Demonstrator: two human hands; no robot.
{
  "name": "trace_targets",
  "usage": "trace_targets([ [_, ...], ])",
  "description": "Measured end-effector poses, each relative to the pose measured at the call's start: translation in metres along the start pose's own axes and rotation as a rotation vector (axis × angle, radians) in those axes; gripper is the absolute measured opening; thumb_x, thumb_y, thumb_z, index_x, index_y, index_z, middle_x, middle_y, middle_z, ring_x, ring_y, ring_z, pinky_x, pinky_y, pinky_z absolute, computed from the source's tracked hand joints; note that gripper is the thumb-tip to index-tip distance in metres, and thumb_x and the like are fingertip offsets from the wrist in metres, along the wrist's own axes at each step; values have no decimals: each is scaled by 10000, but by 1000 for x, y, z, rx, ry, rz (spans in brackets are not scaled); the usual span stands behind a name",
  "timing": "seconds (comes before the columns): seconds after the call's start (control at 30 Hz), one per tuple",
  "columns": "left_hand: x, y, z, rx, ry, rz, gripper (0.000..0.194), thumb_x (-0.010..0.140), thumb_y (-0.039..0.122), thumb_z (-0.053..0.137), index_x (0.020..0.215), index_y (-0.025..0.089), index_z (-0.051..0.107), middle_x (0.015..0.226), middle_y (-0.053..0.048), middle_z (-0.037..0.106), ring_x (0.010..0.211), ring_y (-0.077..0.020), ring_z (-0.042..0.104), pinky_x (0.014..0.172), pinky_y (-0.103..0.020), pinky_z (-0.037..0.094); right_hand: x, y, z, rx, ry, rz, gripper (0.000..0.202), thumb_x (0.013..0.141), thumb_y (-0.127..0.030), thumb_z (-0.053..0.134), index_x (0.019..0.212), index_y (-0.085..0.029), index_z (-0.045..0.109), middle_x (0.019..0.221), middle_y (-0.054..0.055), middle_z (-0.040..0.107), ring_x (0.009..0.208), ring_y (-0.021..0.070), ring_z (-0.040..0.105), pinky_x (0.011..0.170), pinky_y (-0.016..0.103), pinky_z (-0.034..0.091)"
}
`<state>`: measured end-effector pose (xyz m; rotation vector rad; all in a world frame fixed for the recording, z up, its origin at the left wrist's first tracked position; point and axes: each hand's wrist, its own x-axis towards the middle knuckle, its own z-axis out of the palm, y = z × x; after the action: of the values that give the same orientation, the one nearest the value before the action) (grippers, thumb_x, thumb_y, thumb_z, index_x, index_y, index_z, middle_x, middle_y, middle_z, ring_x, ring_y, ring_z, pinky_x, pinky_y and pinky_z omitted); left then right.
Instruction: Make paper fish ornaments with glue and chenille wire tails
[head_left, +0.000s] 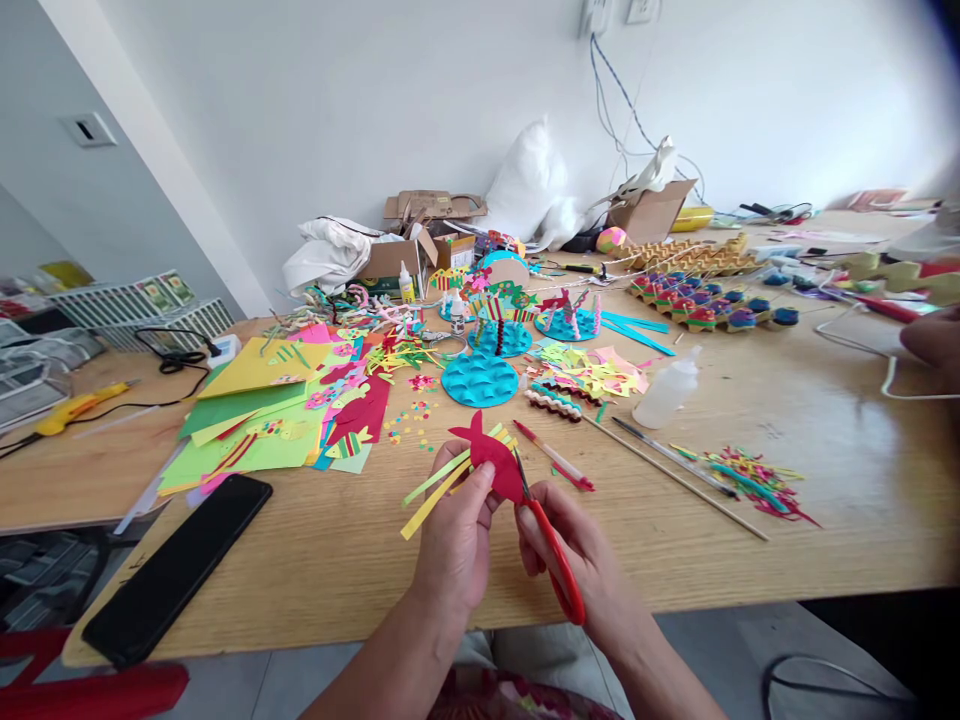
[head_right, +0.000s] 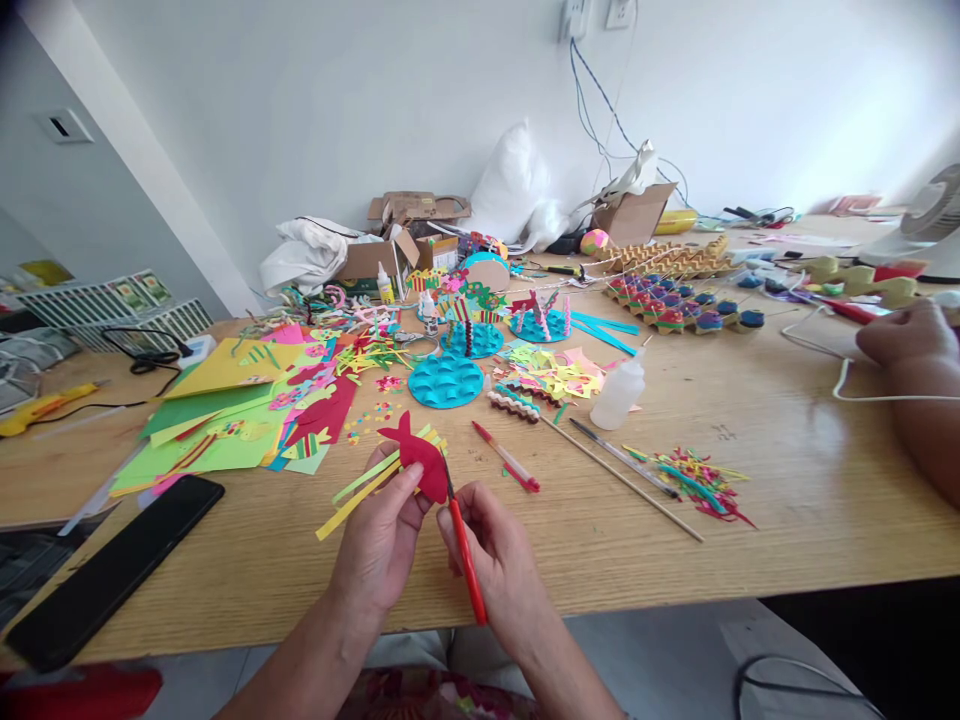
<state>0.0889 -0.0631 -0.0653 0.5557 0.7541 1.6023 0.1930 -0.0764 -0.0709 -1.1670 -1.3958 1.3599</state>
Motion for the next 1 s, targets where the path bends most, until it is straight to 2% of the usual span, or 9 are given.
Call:
trace_targets([
  [0.37, -1, -1, 0, 2, -7, -10, 167, 704, 151, 638, 838, 194, 549, 759, 26, 628, 680, -84, 597, 653, -185, 486, 0, -2, -1, 4, 1, 0, 393, 745, -574, 492, 637, -206, 409, 497, -46, 444, 475, 95, 400, 466, 222, 361],
  [1.0, -1, 1, 0, 20, -20, 4, 136, 699, 158, 632, 798, 186, 543, 743, 28, 605, 663, -80, 571, 646, -189, 483, -1, 4, -2, 58, -5, 36, 413, 729, -583, 513, 621, -209, 373, 478, -67, 396, 426, 77, 369, 412, 207, 310],
])
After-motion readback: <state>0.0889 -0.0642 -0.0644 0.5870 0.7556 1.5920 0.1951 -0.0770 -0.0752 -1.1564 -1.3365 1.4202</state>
